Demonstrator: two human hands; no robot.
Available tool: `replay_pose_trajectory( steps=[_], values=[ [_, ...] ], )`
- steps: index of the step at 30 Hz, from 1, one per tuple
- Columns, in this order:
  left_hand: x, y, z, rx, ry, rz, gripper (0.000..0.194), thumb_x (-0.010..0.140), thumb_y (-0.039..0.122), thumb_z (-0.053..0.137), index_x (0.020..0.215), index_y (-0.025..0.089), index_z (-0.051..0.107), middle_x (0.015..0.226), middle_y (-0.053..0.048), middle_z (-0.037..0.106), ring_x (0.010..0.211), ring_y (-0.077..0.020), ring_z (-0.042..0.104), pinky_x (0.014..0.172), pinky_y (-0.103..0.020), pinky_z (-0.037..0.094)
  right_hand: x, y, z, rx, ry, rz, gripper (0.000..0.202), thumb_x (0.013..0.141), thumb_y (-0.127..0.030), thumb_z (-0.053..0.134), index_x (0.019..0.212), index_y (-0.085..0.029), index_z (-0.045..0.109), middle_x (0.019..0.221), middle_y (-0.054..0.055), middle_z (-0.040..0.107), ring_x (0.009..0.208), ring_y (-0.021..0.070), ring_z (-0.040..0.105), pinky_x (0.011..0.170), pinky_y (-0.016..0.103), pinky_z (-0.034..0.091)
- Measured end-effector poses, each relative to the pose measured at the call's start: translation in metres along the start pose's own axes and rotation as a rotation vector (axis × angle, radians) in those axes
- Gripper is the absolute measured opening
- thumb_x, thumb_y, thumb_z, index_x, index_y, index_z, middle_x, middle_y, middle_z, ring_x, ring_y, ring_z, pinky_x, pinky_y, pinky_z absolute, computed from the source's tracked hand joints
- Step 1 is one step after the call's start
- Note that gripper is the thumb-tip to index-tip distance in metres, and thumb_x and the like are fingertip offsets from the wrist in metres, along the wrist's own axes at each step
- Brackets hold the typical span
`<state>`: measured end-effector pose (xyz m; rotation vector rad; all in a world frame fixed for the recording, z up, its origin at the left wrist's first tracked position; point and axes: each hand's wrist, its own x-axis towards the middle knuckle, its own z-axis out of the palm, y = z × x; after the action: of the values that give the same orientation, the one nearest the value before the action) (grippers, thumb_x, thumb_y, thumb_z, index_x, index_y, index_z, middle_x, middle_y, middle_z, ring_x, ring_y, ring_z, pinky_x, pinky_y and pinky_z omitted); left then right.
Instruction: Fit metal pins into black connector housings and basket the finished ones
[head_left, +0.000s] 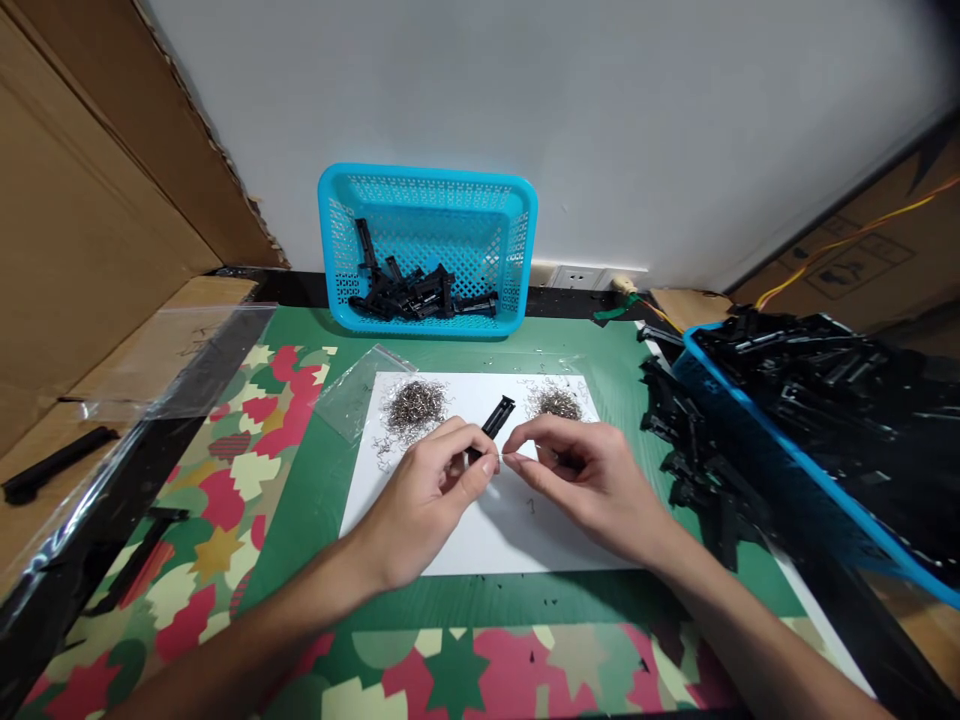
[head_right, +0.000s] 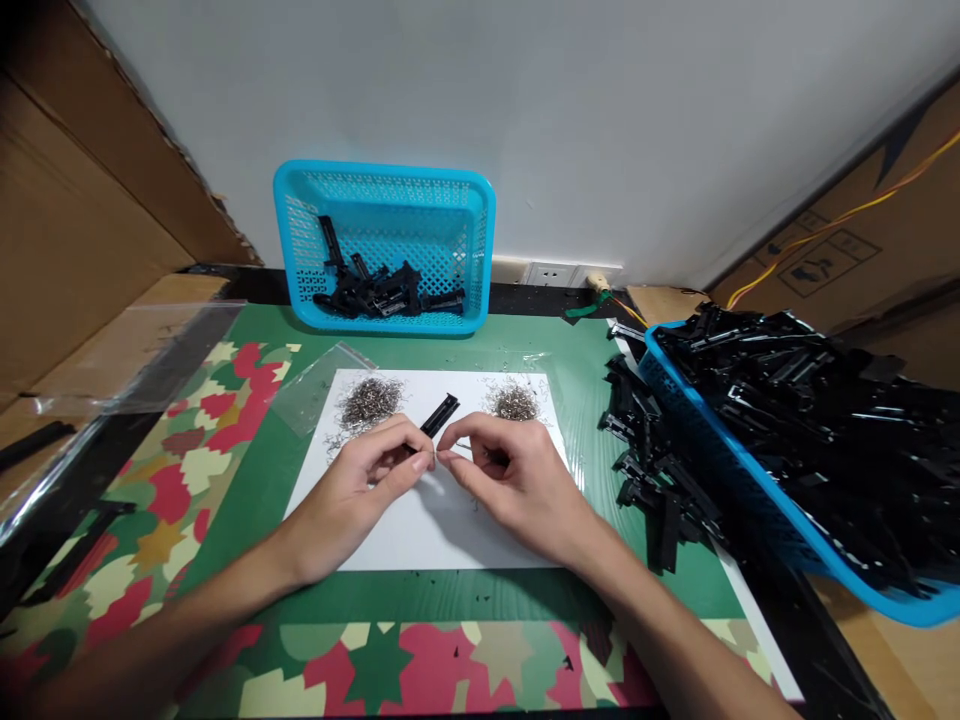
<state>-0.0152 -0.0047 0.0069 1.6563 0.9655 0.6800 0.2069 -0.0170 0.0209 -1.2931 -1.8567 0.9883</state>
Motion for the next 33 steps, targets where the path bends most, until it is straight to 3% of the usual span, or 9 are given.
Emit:
replay_pose_trajectory(
  steps=[5,9,14,17,20,24,27,30,33],
  values=[
    [0.0,-0.002,0.0,0.049,0.028,-0.014,0.026,0.109,0.039,0.05,0.099,0.023,0.067,0.096,0.0,0.056,0.08,-0.0156,0.049,0.072,-0.031,0.038,0.004,0.01,-0.022,-0.248,-0.196,0.084,0.018,0.099,-0.03,0.064,0.095,-0.021,0.078,0.062,-0.004,0.046,0.056,0.0111,0.038,0.053,0.026,0.028],
    [0.001,-0.002,0.0,0.055,0.042,-0.025,0.026,0.109,0.039,0.05,0.098,0.022,0.067,0.095,0.0,0.055,0.078,-0.0152,0.047,0.071,-0.03,0.037,0.005,0.016,-0.034,-0.413,-0.154,0.099,0.026,0.103,-0.032,0.059,0.102,-0.021,0.082,0.066,0.0,0.061,0.056,0.012,0.045,0.055,0.027,0.032],
    [0.001,-0.002,-0.001,0.061,0.036,-0.016,0.028,0.109,0.039,0.049,0.097,0.022,0.067,0.093,0.0,0.055,0.077,-0.0156,0.047,0.071,-0.03,0.037,0.002,0.015,-0.032,-0.322,-0.329,0.005,0.019,0.1,-0.034,0.067,0.099,-0.022,0.082,0.061,-0.003,0.058,0.053,0.0115,0.041,0.053,0.026,0.029],
    [0.002,-0.003,-0.001,0.064,0.035,-0.022,0.028,0.109,0.039,0.049,0.098,0.022,0.067,0.094,-0.001,0.056,0.079,-0.0163,0.049,0.071,-0.031,0.037,0.002,0.017,-0.026,-0.233,-0.453,-0.043,0.018,0.099,-0.025,0.065,0.092,-0.021,0.081,0.072,0.001,0.071,0.059,0.0122,0.051,0.059,0.027,0.035],
    [0.002,-0.004,-0.001,0.066,0.03,-0.023,0.027,0.109,0.039,0.049,0.098,0.022,0.067,0.096,-0.002,0.058,0.081,-0.017,0.05,0.072,-0.031,0.038,0.002,0.018,-0.022,-0.25,-0.483,-0.045,0.02,0.101,-0.02,0.061,0.092,-0.021,0.08,0.078,0.002,0.074,0.065,0.0134,0.059,0.065,0.027,0.037],
    [0.002,-0.003,-0.002,0.069,0.019,-0.012,0.027,0.108,0.039,0.05,0.1,0.022,0.069,0.096,-0.002,0.058,0.079,-0.0167,0.05,0.072,-0.031,0.038,0.002,0.015,-0.022,-0.29,-0.446,-0.029,0.02,0.102,-0.021,0.058,0.093,-0.021,0.076,0.072,0.0,0.067,0.062,0.0128,0.054,0.063,0.027,0.033],
    [0.001,-0.003,-0.001,0.051,0.003,-0.01,0.025,0.108,0.038,0.052,0.101,0.023,0.071,0.095,-0.002,0.058,0.078,-0.0163,0.049,0.072,-0.03,0.038,0.002,0.01,-0.021,-0.186,-0.364,0.029,0.019,0.104,-0.031,0.061,0.096,-0.021,0.074,0.066,-0.003,0.054,0.058,0.012,0.042,0.058,0.027,0.029],
    [0.0,-0.003,0.001,-0.044,-0.027,-0.023,0.023,0.106,0.039,0.055,0.104,0.023,0.072,0.099,-0.002,0.06,0.083,-0.0171,0.052,0.074,-0.03,0.039,0.001,0.005,-0.014,0.061,-0.134,0.069,0.023,0.101,-0.043,0.066,0.096,-0.022,0.075,0.065,-0.005,0.041,0.06,0.0128,0.035,0.056,0.027,0.027],
    [-0.001,-0.003,0.005,-0.18,-0.054,-0.035,0.024,0.104,0.043,0.06,0.111,0.023,0.071,0.102,-0.003,0.062,0.081,-0.0162,0.052,0.073,-0.029,0.04,0.0,0.004,0.003,0.239,0.107,0.078,0.024,0.097,-0.044,0.071,0.091,-0.021,0.074,0.064,-0.006,0.032,0.06,0.0126,0.031,0.056,0.028,0.026]
  ],
)
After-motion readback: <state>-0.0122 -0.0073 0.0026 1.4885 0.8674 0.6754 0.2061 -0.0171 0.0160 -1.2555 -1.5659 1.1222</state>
